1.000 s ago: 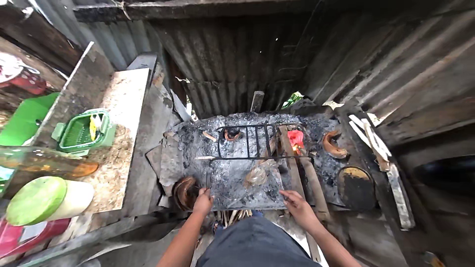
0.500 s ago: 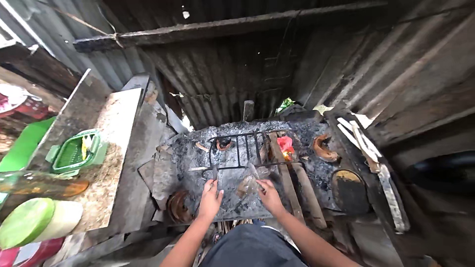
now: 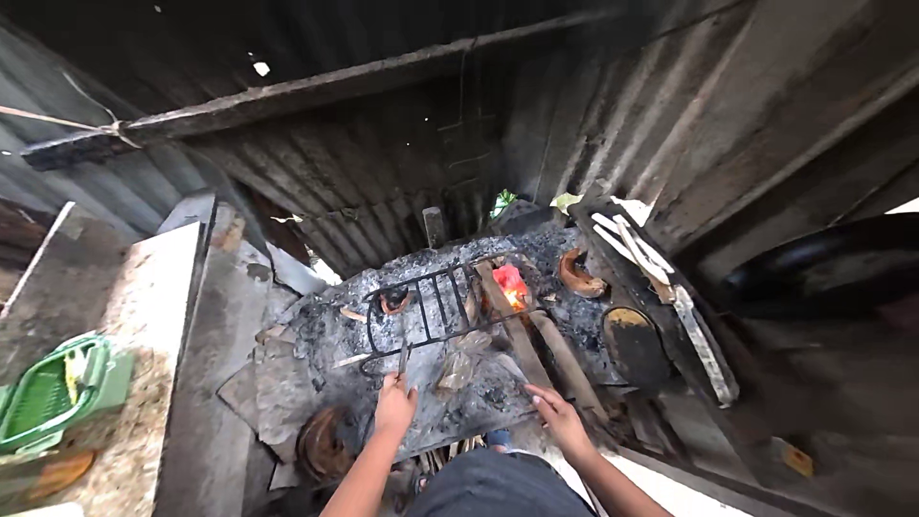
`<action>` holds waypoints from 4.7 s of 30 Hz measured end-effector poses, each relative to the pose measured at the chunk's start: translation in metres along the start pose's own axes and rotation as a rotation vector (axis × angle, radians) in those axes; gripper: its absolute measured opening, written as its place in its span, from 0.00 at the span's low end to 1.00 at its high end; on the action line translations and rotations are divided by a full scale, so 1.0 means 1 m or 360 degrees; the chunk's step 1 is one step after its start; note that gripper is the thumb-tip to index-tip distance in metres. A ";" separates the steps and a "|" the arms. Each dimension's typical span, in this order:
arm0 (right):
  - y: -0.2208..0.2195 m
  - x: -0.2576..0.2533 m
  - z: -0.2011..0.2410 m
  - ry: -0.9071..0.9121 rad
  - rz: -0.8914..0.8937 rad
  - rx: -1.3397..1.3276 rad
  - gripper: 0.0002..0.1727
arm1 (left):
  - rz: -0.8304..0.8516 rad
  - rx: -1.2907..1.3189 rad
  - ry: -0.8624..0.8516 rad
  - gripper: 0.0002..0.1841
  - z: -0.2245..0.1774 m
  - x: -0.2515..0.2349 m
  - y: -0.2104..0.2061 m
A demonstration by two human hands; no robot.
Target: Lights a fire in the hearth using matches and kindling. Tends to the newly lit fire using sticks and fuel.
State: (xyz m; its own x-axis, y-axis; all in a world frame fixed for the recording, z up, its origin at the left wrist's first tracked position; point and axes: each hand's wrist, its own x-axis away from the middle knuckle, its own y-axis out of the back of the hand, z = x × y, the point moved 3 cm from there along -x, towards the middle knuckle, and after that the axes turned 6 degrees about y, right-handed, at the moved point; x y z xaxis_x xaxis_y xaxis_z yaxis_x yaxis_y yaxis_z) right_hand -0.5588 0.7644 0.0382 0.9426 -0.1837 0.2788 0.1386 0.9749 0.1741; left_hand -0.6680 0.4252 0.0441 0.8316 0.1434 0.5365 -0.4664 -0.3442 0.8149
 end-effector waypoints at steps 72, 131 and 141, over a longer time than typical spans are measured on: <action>-0.001 -0.129 -0.023 -0.0276 -0.0832 0.0240 0.19 | -0.0596 0.0306 0.0199 0.29 0.167 0.166 -0.089; -0.009 -0.171 -0.012 -0.0228 -0.0799 0.0156 0.17 | -0.0255 0.0271 0.0334 0.29 0.168 0.167 -0.084; -0.007 -0.166 -0.012 -0.0179 -0.0753 0.0234 0.16 | -0.0282 0.0255 0.0269 0.30 0.167 0.164 -0.083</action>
State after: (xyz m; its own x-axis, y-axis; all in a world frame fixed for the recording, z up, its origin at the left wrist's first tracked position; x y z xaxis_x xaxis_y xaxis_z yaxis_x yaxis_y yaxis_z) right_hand -0.7127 0.7895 -0.0208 0.7471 -0.6214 0.2360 0.4906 0.7551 0.4350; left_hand -0.4427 0.3219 0.0275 0.8276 0.3624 0.4287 -0.2533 -0.4404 0.8613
